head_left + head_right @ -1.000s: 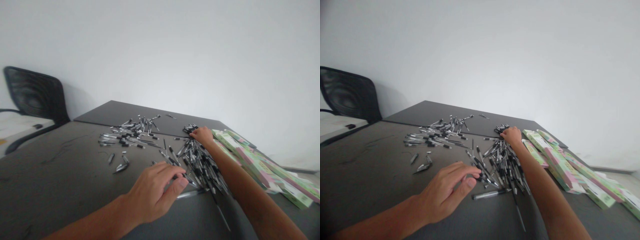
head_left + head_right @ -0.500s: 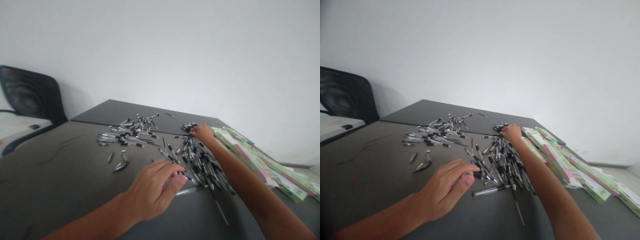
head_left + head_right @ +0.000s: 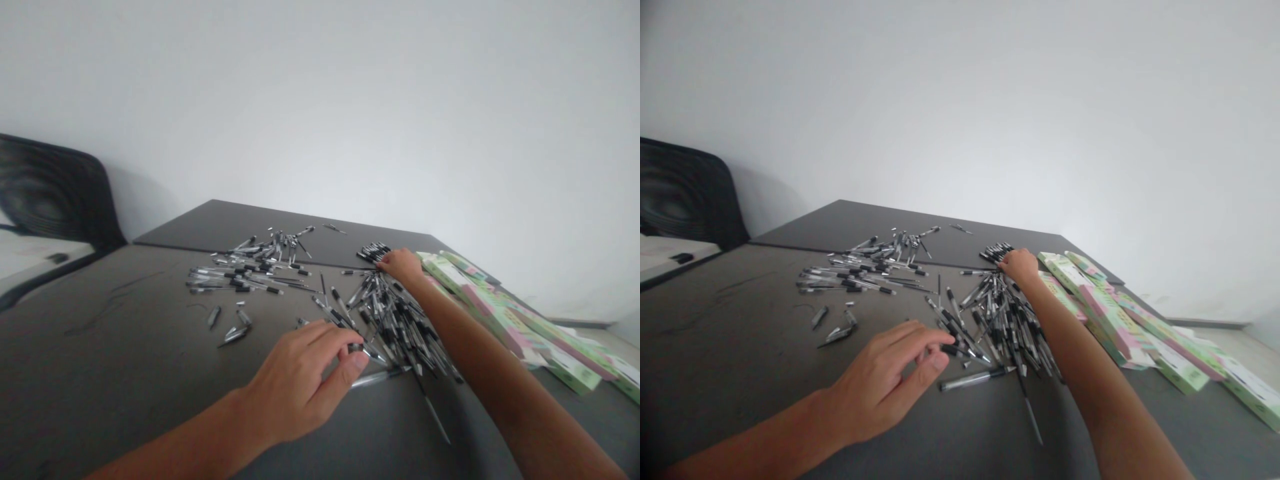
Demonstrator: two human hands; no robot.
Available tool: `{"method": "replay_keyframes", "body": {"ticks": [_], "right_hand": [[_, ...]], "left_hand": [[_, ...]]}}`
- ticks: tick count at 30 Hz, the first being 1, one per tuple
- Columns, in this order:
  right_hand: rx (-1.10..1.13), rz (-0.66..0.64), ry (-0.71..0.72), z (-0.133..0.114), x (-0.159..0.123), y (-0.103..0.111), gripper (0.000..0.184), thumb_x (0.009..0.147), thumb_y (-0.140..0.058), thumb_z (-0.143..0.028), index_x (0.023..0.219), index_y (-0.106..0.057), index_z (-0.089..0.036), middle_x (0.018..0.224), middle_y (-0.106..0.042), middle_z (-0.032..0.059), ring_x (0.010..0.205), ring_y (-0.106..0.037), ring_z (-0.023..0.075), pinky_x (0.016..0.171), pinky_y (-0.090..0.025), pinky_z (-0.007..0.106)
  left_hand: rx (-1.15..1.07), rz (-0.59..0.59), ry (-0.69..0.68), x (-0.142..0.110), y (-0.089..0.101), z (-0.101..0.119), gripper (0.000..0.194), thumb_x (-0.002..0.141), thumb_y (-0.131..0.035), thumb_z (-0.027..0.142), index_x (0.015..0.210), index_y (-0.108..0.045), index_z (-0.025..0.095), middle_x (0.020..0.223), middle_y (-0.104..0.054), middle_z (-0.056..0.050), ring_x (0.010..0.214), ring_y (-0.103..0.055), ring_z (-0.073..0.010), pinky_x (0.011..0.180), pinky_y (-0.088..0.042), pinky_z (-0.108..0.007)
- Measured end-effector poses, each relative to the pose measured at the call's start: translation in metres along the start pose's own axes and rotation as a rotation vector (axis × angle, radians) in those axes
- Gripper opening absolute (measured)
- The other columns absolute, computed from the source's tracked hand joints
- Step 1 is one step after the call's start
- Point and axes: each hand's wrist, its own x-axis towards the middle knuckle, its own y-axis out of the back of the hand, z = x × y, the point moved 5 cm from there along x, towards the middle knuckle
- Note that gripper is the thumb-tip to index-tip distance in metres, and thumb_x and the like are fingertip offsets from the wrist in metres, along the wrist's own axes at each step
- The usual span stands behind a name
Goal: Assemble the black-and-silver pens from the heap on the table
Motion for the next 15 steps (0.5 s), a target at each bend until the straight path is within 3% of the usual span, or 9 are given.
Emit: {"method": "replay_keyframes", "body": {"ticks": [15], "right_hand": [[0.029, 0.035, -0.007, 0.0042, 0.0039, -0.0088, 0.034, 0.105, -0.064, -0.048, 0.121, -0.073, -0.018, 0.124, -0.074, 0.0100, 0.113, -0.071, 0.0248, 0.099, -0.059, 0.048]], "left_hand": [[0.070, 0.020, 0.002, -0.0027, -0.0060, -0.0047, 0.016, 0.103, -0.063, 0.023, 0.116, -0.071, 0.020, 0.088, -0.075, 0.000, 0.079, -0.070, -0.0154, 0.074, -0.053, -0.028]]}}
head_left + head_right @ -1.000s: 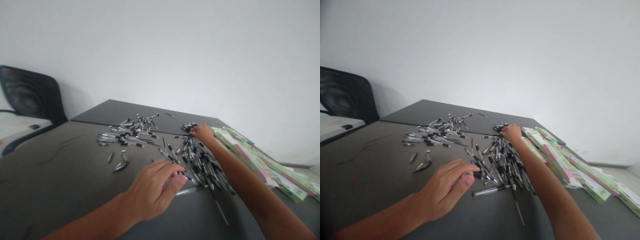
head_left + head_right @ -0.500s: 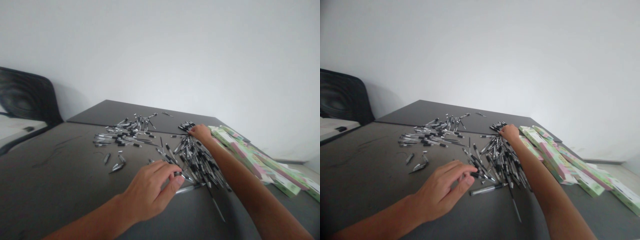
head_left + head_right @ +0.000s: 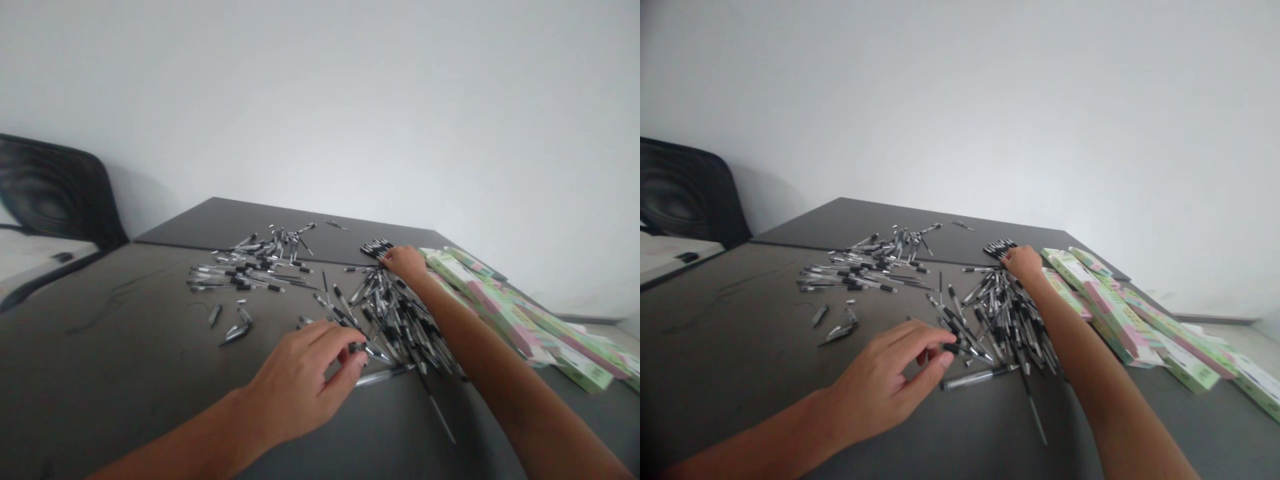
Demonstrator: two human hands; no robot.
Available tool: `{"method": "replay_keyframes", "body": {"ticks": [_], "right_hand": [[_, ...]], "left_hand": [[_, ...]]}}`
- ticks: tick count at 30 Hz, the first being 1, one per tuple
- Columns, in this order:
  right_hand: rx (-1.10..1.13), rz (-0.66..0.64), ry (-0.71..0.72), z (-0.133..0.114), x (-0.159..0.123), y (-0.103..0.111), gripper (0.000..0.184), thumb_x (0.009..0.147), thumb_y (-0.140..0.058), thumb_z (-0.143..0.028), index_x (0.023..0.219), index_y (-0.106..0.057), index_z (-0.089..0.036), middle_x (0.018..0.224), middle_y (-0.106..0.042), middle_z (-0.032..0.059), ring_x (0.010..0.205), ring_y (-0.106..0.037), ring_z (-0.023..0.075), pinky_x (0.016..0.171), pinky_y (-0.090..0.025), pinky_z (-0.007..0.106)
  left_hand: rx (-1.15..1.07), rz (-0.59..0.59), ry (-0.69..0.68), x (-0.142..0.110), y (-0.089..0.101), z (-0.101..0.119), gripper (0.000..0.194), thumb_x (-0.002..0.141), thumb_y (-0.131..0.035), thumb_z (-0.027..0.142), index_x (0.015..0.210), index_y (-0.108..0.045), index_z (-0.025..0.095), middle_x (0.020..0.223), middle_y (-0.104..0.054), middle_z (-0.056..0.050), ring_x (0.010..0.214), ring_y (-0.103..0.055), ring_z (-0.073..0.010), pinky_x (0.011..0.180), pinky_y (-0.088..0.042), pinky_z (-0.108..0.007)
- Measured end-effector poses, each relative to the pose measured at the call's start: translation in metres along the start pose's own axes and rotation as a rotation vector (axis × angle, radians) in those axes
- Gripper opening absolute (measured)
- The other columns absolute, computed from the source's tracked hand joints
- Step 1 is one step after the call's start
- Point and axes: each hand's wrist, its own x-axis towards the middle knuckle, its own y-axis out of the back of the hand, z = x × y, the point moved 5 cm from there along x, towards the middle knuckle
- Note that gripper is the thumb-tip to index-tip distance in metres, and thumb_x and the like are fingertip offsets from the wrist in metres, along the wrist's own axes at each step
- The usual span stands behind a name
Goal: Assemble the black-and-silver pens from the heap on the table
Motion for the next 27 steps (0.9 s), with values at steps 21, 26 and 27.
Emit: {"method": "replay_keyframes", "body": {"ticks": [21, 26, 27], "right_hand": [[0.098, 0.096, 0.029, -0.002, -0.006, 0.006, 0.026, 0.100, -0.070, -0.043, 0.110, -0.080, -0.021, 0.115, -0.079, 0.0107, 0.116, -0.070, 0.0281, 0.096, -0.056, 0.043], [0.212, 0.250, 0.055, -0.001, -0.021, 0.027, 0.031, 0.099, -0.068, -0.047, 0.111, -0.083, -0.023, 0.108, -0.080, 0.0118, 0.110, -0.069, 0.0301, 0.094, -0.052, 0.037], [0.248, 0.299, 0.064, 0.000, -0.027, 0.035, 0.035, 0.101, -0.065, -0.049, 0.116, -0.081, -0.023, 0.108, -0.079, 0.0117, 0.109, -0.069, 0.0296, 0.096, -0.052, 0.037]], "left_hand": [[0.024, 0.001, -0.009, 0.001, -0.001, 0.002, 0.013, 0.101, -0.062, 0.019, 0.109, -0.072, 0.020, 0.080, -0.070, 0.000, 0.072, -0.067, -0.0148, 0.070, -0.051, -0.028], [0.026, -0.003, -0.010, 0.004, 0.003, 0.000, 0.010, 0.102, -0.062, 0.021, 0.103, -0.072, 0.019, 0.079, -0.069, 0.001, 0.069, -0.064, -0.0132, 0.069, -0.048, -0.027], [0.029, -0.003, -0.011, 0.005, 0.005, -0.001, 0.010, 0.103, -0.062, 0.022, 0.101, -0.071, 0.019, 0.078, -0.068, 0.001, 0.069, -0.063, -0.0130, 0.069, -0.047, -0.026]]}}
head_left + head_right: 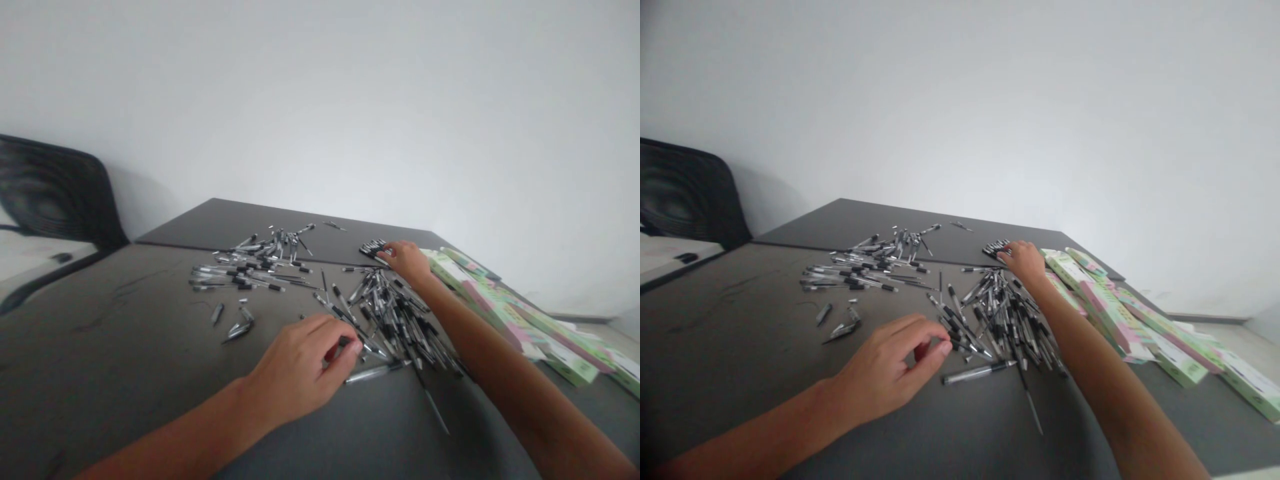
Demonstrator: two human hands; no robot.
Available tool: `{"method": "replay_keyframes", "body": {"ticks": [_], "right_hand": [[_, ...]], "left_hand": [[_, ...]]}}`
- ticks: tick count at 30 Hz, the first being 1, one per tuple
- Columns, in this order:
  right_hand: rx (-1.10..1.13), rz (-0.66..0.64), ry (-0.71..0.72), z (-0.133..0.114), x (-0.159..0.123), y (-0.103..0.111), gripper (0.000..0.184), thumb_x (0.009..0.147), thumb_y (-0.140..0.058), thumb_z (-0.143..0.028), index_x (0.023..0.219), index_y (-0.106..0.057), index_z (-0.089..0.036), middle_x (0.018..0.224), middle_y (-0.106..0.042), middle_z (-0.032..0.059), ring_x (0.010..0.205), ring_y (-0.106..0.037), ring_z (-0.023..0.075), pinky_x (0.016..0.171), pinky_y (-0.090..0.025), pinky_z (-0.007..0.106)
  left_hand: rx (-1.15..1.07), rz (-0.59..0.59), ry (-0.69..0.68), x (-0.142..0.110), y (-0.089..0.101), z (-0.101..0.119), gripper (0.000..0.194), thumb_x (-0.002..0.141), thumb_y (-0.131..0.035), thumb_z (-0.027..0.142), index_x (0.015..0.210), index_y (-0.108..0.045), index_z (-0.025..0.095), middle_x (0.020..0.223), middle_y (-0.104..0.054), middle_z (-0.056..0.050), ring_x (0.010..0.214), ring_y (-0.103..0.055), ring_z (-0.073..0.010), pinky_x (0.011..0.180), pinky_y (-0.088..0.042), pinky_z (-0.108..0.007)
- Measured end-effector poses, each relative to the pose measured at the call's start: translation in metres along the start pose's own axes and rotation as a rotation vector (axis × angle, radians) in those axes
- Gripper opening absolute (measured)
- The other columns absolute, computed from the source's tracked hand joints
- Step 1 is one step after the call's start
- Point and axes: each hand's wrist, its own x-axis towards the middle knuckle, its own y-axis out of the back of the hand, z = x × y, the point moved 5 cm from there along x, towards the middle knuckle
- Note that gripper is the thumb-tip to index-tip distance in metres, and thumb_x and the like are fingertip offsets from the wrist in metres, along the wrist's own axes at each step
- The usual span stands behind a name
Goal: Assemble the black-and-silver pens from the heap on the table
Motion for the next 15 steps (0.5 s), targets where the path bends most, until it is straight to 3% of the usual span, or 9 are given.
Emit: {"method": "replay_keyframes", "body": {"ticks": [3, 6, 8, 11, 15], "right_hand": [[0.117, 0.158, 0.014, -0.010, -0.021, 0.031, 0.049, 0.105, -0.057, -0.055, 0.133, -0.072, -0.019, 0.109, -0.076, 0.0120, 0.104, -0.069, 0.0273, 0.098, -0.051, 0.037], [0.235, 0.266, 0.016, -0.029, -0.054, 0.058, 0.058, 0.106, -0.049, -0.062, 0.141, -0.064, -0.019, 0.112, -0.074, 0.0116, 0.083, -0.068, 0.0221, 0.084, -0.056, 0.036], [0.417, 0.332, 0.029, -0.047, -0.079, 0.071, 0.058, 0.104, -0.053, -0.065, 0.140, -0.063, -0.021, 0.107, -0.074, 0.0089, 0.078, -0.067, 0.0210, 0.078, -0.057, 0.035], [0.603, 0.273, 0.126, -0.082, -0.105, 0.084, 0.049, 0.101, -0.062, -0.062, 0.134, -0.068, -0.026, 0.099, -0.075, 0.0051, 0.075, -0.067, 0.0202, 0.075, -0.057, 0.035], [0.587, 0.116, 0.296, -0.125, -0.113, 0.092, 0.031, 0.103, -0.062, -0.053, 0.116, -0.077, -0.030, 0.090, -0.077, 0.0026, 0.076, -0.070, 0.0197, 0.075, -0.056, 0.033]], "left_hand": [[0.033, 0.011, -0.006, 0.004, 0.007, -0.004, 0.019, 0.106, -0.059, 0.028, 0.094, -0.069, 0.018, 0.076, -0.066, 0.000, 0.068, -0.061, -0.0131, 0.068, -0.044, -0.026], [0.092, 0.051, 0.000, 0.010, 0.018, -0.013, 0.028, 0.109, -0.054, 0.032, 0.087, -0.064, 0.019, 0.075, -0.062, 0.001, 0.068, -0.057, -0.0133, 0.068, -0.041, -0.027], [0.147, 0.090, 0.029, 0.014, 0.027, -0.022, 0.033, 0.111, -0.051, 0.034, 0.082, -0.059, 0.019, 0.073, -0.058, 0.002, 0.068, -0.055, -0.0136, 0.069, -0.039, -0.028], [0.238, 0.149, 0.133, 0.019, 0.045, -0.043, 0.040, 0.111, -0.045, 0.038, 0.076, -0.052, 0.021, 0.071, -0.053, 0.002, 0.068, -0.051, -0.0145, 0.069, -0.037, -0.029], [0.400, 0.232, 0.355, 0.023, 0.079, -0.082, 0.042, 0.110, -0.040, 0.042, 0.074, -0.046, 0.022, 0.070, -0.050, 0.002, 0.069, -0.049, -0.0155, 0.069, -0.034, -0.029]]}}
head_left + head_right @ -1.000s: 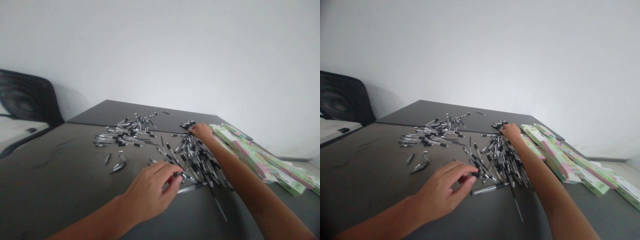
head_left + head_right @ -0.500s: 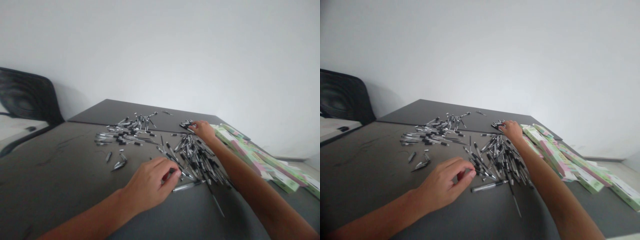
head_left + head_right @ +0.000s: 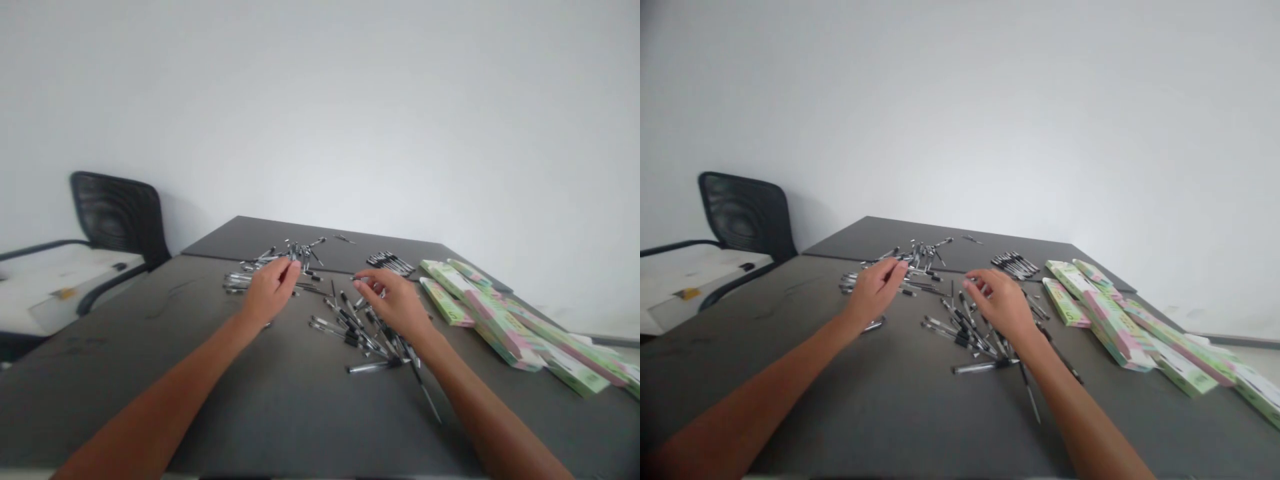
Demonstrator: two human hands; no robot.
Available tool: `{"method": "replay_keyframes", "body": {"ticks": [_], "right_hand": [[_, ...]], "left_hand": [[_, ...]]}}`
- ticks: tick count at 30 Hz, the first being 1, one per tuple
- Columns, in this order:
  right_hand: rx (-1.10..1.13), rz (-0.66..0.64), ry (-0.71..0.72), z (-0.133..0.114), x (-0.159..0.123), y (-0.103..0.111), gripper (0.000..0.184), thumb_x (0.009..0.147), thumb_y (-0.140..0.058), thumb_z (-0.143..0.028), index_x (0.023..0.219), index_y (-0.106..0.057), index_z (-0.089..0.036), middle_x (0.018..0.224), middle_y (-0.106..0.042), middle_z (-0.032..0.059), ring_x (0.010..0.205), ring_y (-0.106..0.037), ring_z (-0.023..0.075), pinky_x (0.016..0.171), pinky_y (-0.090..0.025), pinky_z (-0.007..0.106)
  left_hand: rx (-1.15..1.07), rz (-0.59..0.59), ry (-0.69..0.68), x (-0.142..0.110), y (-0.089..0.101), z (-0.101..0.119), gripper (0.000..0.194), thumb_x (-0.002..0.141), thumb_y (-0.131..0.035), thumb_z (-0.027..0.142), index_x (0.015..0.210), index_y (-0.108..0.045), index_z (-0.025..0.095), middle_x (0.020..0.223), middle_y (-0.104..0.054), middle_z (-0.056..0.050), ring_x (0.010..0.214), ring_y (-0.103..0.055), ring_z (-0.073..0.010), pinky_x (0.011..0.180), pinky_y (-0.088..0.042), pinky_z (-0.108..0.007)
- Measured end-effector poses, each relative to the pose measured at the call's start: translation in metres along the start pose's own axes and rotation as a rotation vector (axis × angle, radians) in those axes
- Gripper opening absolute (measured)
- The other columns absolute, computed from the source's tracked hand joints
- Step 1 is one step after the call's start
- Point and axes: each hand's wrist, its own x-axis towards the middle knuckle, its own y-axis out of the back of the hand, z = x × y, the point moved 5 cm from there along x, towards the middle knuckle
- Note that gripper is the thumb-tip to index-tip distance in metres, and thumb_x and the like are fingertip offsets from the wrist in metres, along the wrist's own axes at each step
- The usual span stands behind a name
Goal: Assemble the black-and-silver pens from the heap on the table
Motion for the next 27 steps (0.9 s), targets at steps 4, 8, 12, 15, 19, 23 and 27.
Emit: {"method": "replay_keyframes", "body": {"ticks": [4, 8, 12, 15, 19, 23, 27], "right_hand": [[0.054, 0.034, -0.024, 0.002, 0.011, -0.006, 0.032, 0.103, -0.061, -0.052, 0.110, -0.082, -0.029, 0.093, -0.082, 0.0029, 0.075, -0.072, 0.0193, 0.074, -0.056, 0.031], [0.053, 0.178, -0.095, 0.034, 0.007, 0.002, 0.038, 0.101, -0.061, -0.055, 0.111, -0.083, -0.025, 0.089, -0.082, 0.0063, 0.070, -0.071, 0.0203, 0.072, -0.055, 0.033], [-0.030, 0.277, -0.189, 0.069, -0.003, 0.023, 0.040, 0.098, -0.066, -0.056, 0.114, -0.084, -0.024, 0.075, -0.076, 0.0032, 0.065, -0.068, 0.0187, 0.065, -0.049, 0.030], [-0.099, 0.309, -0.253, 0.082, -0.005, 0.036, 0.035, 0.096, -0.071, -0.050, 0.112, -0.085, -0.022, 0.071, -0.073, 0.0030, 0.063, -0.067, 0.0169, 0.063, -0.045, 0.028], [-0.123, 0.337, -0.224, 0.079, -0.003, 0.042, 0.031, 0.093, -0.073, -0.045, 0.110, -0.086, -0.022, 0.066, -0.071, 0.0001, 0.057, -0.064, 0.0140, 0.060, -0.042, 0.026], [-0.133, 0.314, -0.124, 0.068, -0.004, 0.041, 0.031, 0.093, -0.073, -0.046, 0.110, -0.086, -0.023, 0.063, -0.068, -0.0033, 0.053, -0.062, 0.0115, 0.057, -0.042, 0.024], [-0.143, 0.312, -0.077, 0.062, -0.006, 0.042, 0.030, 0.093, -0.074, -0.047, 0.108, -0.086, -0.024, 0.060, -0.066, -0.0049, 0.051, -0.061, 0.0108, 0.054, -0.041, 0.023]], "left_hand": [[0.113, -0.050, 0.080, 0.021, 0.013, -0.046, 0.038, 0.105, -0.046, 0.043, 0.075, -0.054, 0.021, 0.069, -0.054, 0.000, 0.069, -0.049, -0.0168, 0.068, -0.032, -0.030], [0.184, -0.320, 0.125, 0.030, 0.024, -0.087, 0.035, 0.094, -0.058, 0.050, 0.082, -0.072, 0.019, 0.067, -0.062, -0.001, 0.066, -0.055, -0.0178, 0.065, -0.034, -0.028], [0.196, -0.606, 0.145, 0.025, 0.035, -0.112, 0.039, 0.083, -0.066, 0.057, 0.087, -0.081, 0.021, 0.074, -0.073, -0.001, 0.070, -0.062, -0.0183, 0.064, -0.039, -0.026], [0.192, -0.755, 0.162, 0.020, 0.040, -0.122, 0.038, 0.079, -0.071, 0.054, 0.093, -0.084, 0.021, 0.083, -0.079, -0.001, 0.077, -0.068, -0.0188, 0.066, -0.043, -0.024], [0.210, -0.861, 0.168, 0.015, 0.040, -0.127, 0.035, 0.078, -0.073, 0.048, 0.095, -0.085, 0.020, 0.084, -0.081, -0.002, 0.078, -0.070, -0.0183, 0.067, -0.045, -0.022], [0.259, -0.853, 0.155, 0.016, 0.037, -0.133, 0.031, 0.079, -0.073, 0.042, 0.098, -0.086, 0.021, 0.085, -0.080, -0.002, 0.078, -0.071, -0.0189, 0.069, -0.045, -0.023], [0.308, -0.764, 0.135, 0.019, 0.031, -0.138, 0.035, 0.082, -0.069, 0.036, 0.108, -0.086, 0.019, 0.092, -0.081, -0.005, 0.080, -0.070, -0.0204, 0.073, -0.047, -0.025]]}}
